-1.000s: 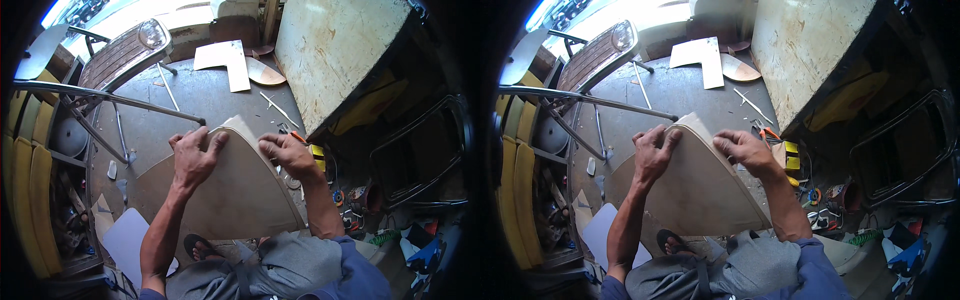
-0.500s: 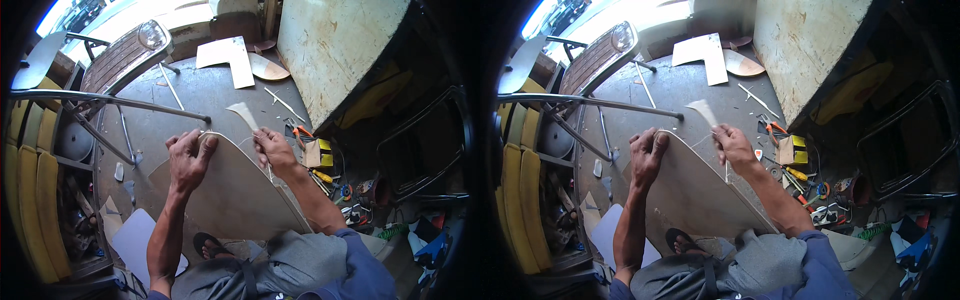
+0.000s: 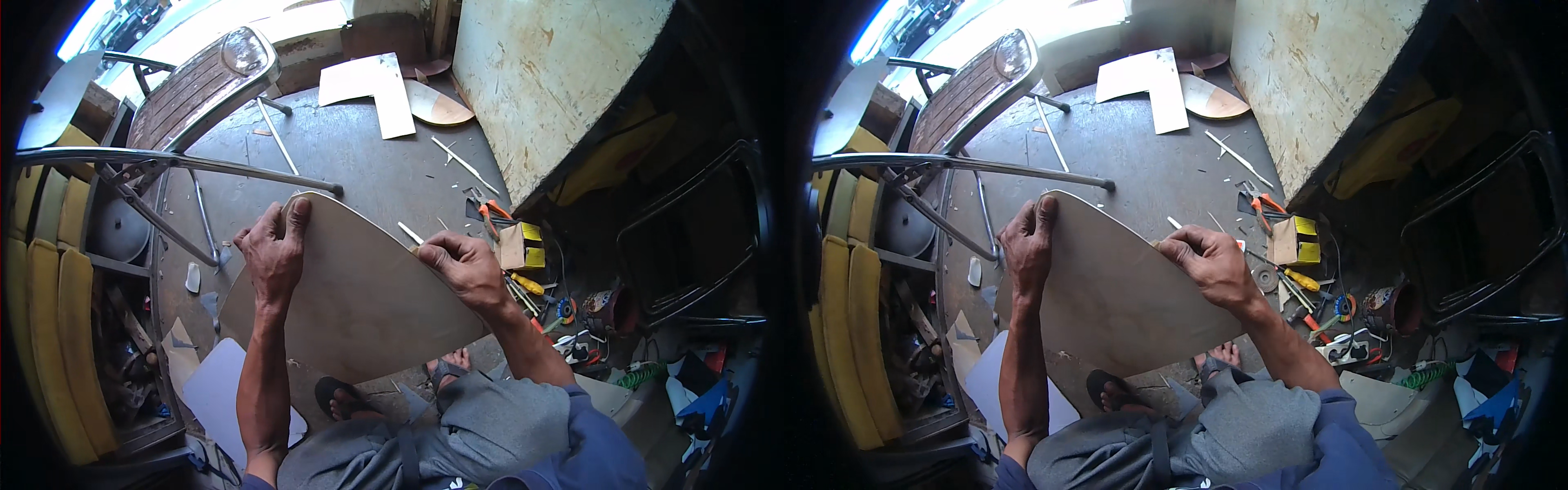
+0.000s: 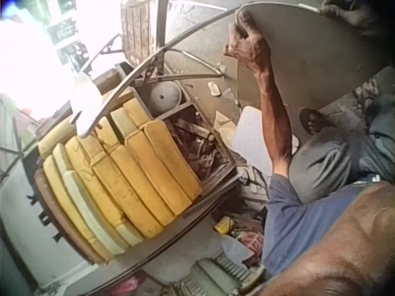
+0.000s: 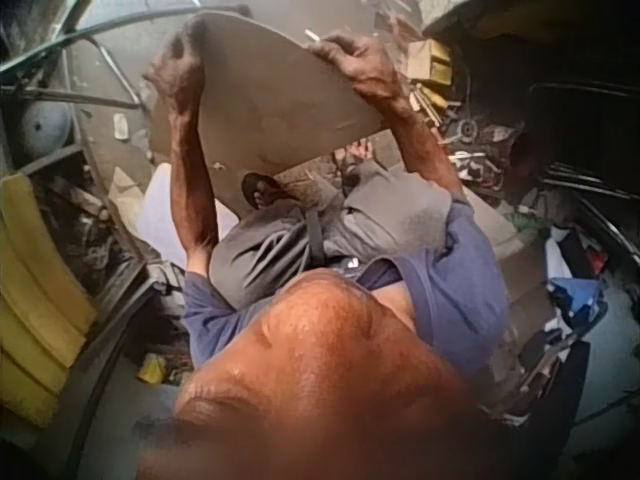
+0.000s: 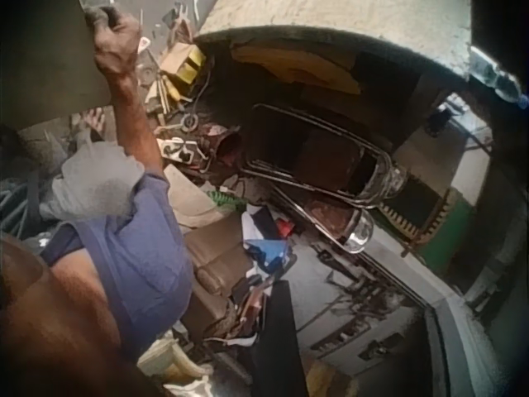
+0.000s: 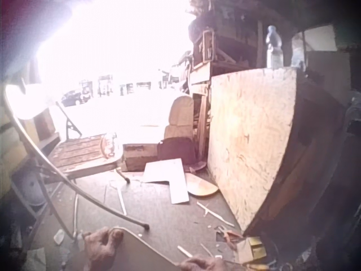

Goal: The person traces a template onto a thin board, uses a utility knife to score and cut the board into a seat shape, and then places the cut board onto a metal folding chair frame.

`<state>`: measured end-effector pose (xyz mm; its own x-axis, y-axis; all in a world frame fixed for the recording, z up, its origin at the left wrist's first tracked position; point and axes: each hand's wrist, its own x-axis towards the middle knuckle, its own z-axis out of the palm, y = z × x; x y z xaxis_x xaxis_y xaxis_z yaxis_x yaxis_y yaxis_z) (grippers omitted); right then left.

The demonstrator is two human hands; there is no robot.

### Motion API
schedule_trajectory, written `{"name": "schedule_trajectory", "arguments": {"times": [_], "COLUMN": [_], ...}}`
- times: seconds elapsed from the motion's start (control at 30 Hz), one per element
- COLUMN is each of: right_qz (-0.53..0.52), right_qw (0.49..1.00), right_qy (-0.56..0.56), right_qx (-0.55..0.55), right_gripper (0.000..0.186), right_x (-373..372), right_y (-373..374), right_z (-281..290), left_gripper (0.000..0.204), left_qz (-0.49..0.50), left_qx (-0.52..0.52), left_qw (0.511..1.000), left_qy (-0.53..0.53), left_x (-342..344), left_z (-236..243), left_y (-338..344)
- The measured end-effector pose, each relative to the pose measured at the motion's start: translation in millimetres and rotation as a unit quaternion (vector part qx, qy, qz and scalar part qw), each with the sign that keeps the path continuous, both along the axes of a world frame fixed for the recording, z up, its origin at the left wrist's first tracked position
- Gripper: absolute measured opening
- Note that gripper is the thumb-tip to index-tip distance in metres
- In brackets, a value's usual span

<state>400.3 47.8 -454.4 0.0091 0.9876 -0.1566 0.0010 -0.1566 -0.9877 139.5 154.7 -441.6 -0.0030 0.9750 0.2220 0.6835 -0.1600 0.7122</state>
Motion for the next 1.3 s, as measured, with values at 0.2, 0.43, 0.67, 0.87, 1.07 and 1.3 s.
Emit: {"name": "schedule_trajectory", "arguments": {"times": [0.2, 0.43, 0.67, 0.87, 1.07, 1.3], "right_qz": [0.049, 0.039, 0.019, 0.063, 0.036, 0.031], "right_qw": [0.991, 0.998, 0.998, 0.980, 0.996, 0.980], "right_qy": [0.080, -0.001, -0.034, 0.106, -0.036, -0.191], "right_qx": [-0.100, -0.054, -0.052, -0.158, -0.066, -0.054], "right_gripper": [0.031, 0.037, 0.035, 0.029, 0.035, 0.033], "right_x": [7, 13, 12, 17, 29, 27], "right_y": [9, 5, -4, 5, -2, -17], "right_z": [-5, -8, -32, -26, -36, -41], "left_gripper": [0.061, 0.060, 0.060, 0.060, 0.064, 0.067], "left_qz": [-0.038, 0.022, 0.053, 0.041, 0.070, 0.115], "left_qx": [0.007, 0.036, 0.072, 0.046, 0.024, 0.017], "left_qw": [0.998, 0.999, 0.993, 0.994, 0.995, 0.992], "left_qy": [-0.047, -0.007, -0.071, -0.087, -0.070, -0.058], "left_x": [0, -12, -17, -27, -29, -50], "left_z": [-3, -10, -13, -19, -20, -28], "left_y": [4, 15, 19, 23, 26, 32]}}
